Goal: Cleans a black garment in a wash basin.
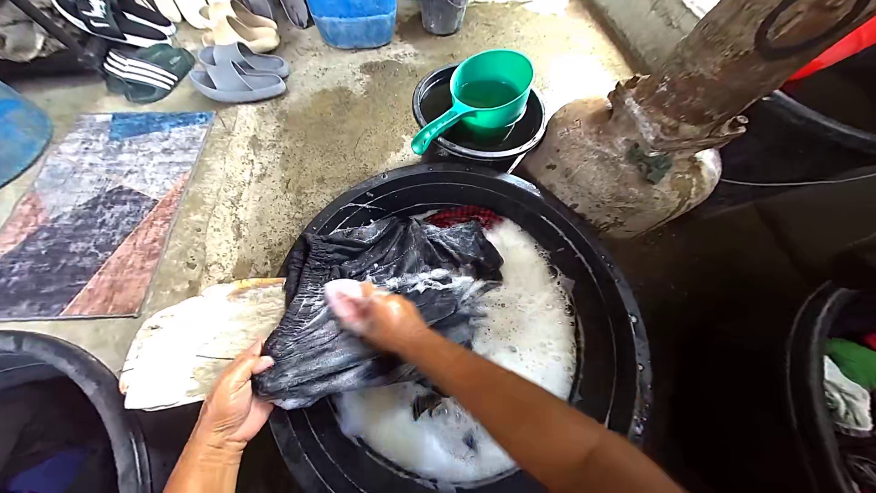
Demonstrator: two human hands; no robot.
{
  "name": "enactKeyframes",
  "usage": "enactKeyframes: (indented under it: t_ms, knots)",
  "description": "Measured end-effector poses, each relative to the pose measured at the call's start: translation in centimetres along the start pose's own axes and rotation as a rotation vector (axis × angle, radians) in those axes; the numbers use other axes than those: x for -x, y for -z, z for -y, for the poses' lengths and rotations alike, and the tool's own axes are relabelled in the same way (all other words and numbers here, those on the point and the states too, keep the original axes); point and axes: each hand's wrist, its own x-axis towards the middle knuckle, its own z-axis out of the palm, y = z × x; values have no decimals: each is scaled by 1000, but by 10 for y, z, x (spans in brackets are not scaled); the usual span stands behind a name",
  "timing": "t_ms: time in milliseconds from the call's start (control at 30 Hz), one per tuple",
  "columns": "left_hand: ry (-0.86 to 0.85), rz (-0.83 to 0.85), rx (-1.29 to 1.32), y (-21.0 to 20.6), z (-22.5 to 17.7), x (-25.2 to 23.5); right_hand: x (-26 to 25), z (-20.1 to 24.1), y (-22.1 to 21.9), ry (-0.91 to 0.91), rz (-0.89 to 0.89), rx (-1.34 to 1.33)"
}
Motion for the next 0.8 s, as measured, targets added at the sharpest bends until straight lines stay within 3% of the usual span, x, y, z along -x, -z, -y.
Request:
enactKeyframes:
  t_ms: [100, 167, 233, 333, 433, 533, 667, 733, 800]
  knots:
    - [-30, 29, 120, 0, 3, 0, 18, -101, 46, -299, -104, 121]
    - [-42, 1, 128, -4, 2, -3, 22, -129, 84, -523, -72, 169]
    - [-39, -22, 108, -6, 4, -4, 26, -99, 96, -507, -70, 98]
    - [-31, -50, 92, -3, 7, -7, 31, -9, 41, -101, -206, -213]
    - [-22, -95, 73, -4, 2, -5, 37, 31, -17, 39, -2, -209]
    - [-46, -77, 82, -11, -5, 3, 35, -39, -12, -60, -48, 44]
    - [-144, 266, 233, -32, -30, 5, 49, -141, 78, -499, -52, 135]
    - [-60, 303, 236, -41, -28, 1, 57, -164, 107, -592, -78, 39]
    - [157, 222, 112, -57, -10, 1, 63, -168, 121, -546, -231, -143]
